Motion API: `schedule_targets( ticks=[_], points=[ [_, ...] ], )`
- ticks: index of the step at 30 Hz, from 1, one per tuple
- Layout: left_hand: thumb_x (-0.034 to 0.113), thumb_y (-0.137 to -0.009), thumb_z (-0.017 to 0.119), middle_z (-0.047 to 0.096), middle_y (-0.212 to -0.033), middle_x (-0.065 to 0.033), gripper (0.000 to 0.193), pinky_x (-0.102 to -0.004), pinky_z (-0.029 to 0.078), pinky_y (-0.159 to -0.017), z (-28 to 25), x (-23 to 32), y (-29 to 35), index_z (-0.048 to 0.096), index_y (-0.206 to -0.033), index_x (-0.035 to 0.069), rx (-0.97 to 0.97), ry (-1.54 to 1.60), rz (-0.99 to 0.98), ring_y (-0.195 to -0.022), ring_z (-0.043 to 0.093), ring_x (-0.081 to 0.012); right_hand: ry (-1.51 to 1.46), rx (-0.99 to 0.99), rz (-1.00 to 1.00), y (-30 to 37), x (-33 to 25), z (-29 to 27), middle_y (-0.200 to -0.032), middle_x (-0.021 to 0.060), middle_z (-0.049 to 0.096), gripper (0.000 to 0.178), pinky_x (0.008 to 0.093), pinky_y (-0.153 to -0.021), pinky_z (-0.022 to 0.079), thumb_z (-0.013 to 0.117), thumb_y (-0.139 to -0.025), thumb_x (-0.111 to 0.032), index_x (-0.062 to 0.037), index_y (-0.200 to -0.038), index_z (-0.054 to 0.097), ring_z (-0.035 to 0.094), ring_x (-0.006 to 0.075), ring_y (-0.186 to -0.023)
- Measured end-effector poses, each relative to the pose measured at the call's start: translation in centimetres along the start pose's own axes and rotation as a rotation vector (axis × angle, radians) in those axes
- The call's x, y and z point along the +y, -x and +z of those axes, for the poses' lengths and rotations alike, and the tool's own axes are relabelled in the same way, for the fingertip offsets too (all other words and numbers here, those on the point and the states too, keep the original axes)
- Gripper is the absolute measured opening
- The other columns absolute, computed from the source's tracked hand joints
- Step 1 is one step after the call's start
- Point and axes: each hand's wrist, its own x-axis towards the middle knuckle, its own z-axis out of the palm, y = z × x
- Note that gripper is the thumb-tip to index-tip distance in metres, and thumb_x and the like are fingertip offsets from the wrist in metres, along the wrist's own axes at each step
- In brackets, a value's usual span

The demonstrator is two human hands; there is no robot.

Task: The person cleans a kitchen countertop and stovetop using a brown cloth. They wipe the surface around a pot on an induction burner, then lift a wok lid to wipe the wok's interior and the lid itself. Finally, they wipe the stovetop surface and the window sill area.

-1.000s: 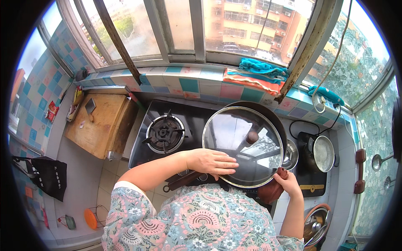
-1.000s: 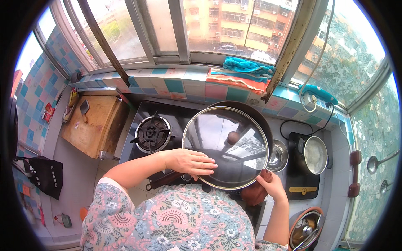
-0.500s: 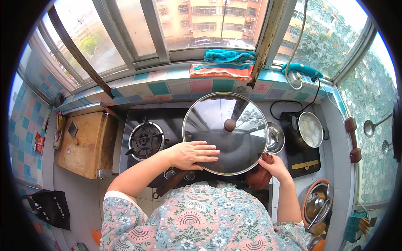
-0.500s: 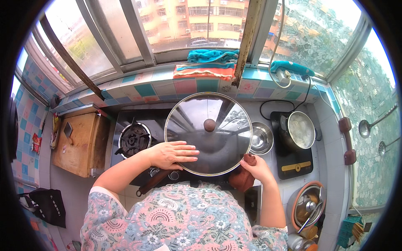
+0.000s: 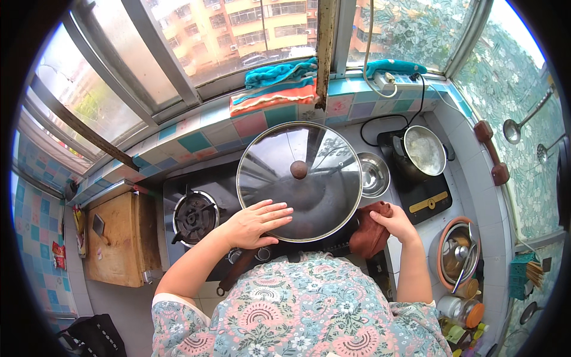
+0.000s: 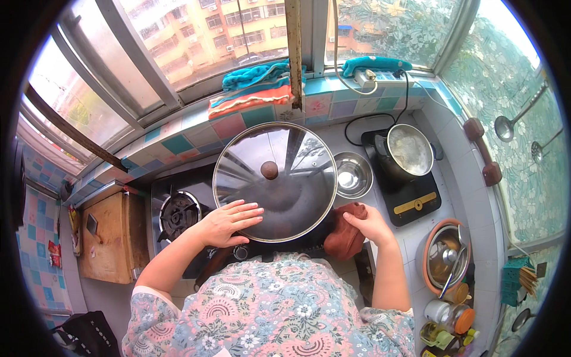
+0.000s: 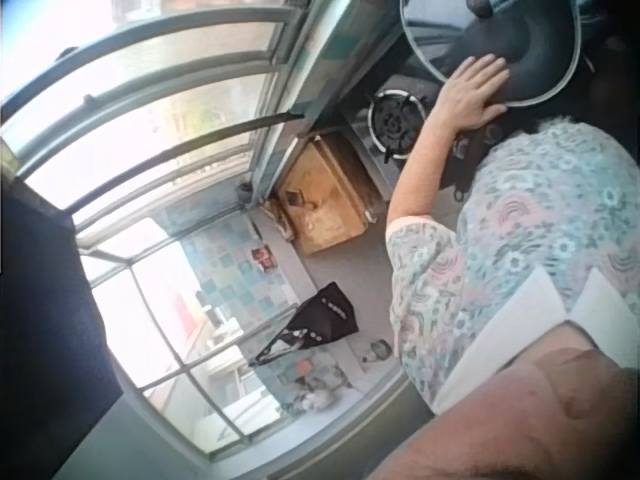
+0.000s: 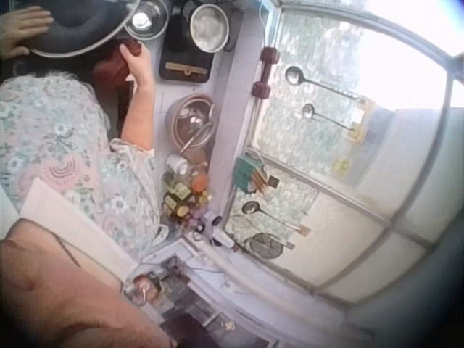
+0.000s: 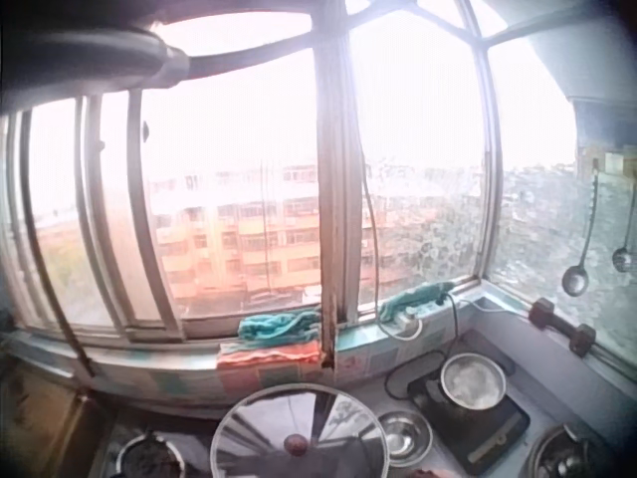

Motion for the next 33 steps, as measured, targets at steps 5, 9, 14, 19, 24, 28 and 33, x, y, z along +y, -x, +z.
schedule_targets(
  ticks=[5, 9, 14, 19, 24, 28, 33],
  points=[
    [0.008, -0.079, 0.072, 0.051, -0.137, -0.0143, 0.054, -0.0415, 0.044, -0.102, 0.1, 1.0, 0.7, 0.054, -0.13, 0.005, 0.402, 0.102, -0.162, -0.122, 0.054, -0.0314, -0.352, 0.448, -0.12, 5.6, 1.1, -5.5, -0.11, 0.006, 0.063, 0.04, 0.0309, -0.092, 0.046, 0.055, -0.075, 0.005, -0.0019, -0.114, 0.057, 0.06, 0.017, -0.101],
    [-0.003, -0.087, 0.06, 0.052, -0.13, -0.0153, 0.038, -0.0338, 0.051, -0.089, 1.2, 1.0, 1.1, 0.056, -0.125, 0.002, 0.734, 0.334, -0.321, -0.108, 0.062, -0.0266, -0.225, 0.676, -0.146, 8.8, 2.9, -6.2, -0.111, 0.0072, 0.06, 0.051, 0.0308, -0.093, 0.045, 0.051, -0.071, 0.007, -0.0058, -0.121, 0.051, 0.057, 0.0182, -0.105],
    [-0.008, -0.092, 0.05, 0.047, -0.133, -0.0126, 0.035, -0.0281, 0.051, -0.086, 1.1, 1.0, 0.4, 0.055, -0.126, 0.001, 0.763, 0.473, -0.341, -0.104, 0.062, -0.018, 0.058, 0.659, -0.008, 8.4, 6.5, -4.5, -0.101, 0.0062, 0.061, 0.039, 0.0293, -0.083, 0.048, 0.061, -0.071, 0.001, -0.0039, -0.109, 0.057, 0.059, 0.0156, -0.095],
    [-0.007, -0.094, 0.049, 0.047, -0.132, -0.013, 0.034, -0.0267, 0.052, -0.082, 0.2, 2.2, -0.5, 0.055, -0.125, 0.002, 0.773, 0.43, -0.283, -0.098, 0.063, -0.0162, 0.626, 0.68, -0.154, 3.6, 9.4, -3.5, -0.119, 0.0123, 0.053, 0.048, 0.0378, -0.094, 0.046, 0.069, -0.066, -0.006, -0.0074, -0.113, 0.059, 0.054, 0.0332, -0.111],
    [-0.007, -0.093, 0.05, 0.048, -0.13, -0.0139, 0.032, -0.0273, 0.052, -0.081, -0.1, 4.2, -2.9, 0.058, -0.122, 0.002, 0.745, 0.418, -0.291, -0.097, 0.063, -0.0167, 0.785, 0.355, 0.173, -1.3, 17.8, -0.8, -0.159, 0.02, 0.002, 0.096, 0.0513, -0.114, 0.024, 0.075, -0.076, -0.039, -0.023, -0.153, 0.02, 0.012, 0.0429, -0.145],
    [-0.007, -0.085, 0.059, 0.055, -0.12, -0.015, 0.028, -0.0316, 0.054, -0.08, 0.9, 7.0, -6.5, 0.063, -0.112, 0.002, 0.578, 0.255, -0.274, -0.097, 0.064, -0.0251, 1.099, 0.484, 0.07, -2.8, 21.9, 0.4, -0.159, 0.0093, 0.019, 0.061, 0.058, -0.112, 0.023, 0.063, -0.086, -0.015, -0.032, -0.142, 0.045, 0.024, 0.0401, -0.142],
    [-0.002, -0.075, 0.066, 0.059, -0.12, -0.0109, 0.035, -0.0419, 0.048, -0.091, 3.4, 9.1, -10.8, 0.065, -0.108, 0.007, 0.274, 0.013, -0.035, -0.105, 0.059, -0.031, 1.032, 0.553, -0.074, -3.6, 19.6, -3.1, -0.14, 0.008, 0.045, 0.053, 0.0472, -0.091, 0.048, 0.061, -0.075, -0.001, -0.0236, -0.124, 0.061, 0.048, 0.0351, -0.121]
  ],
)
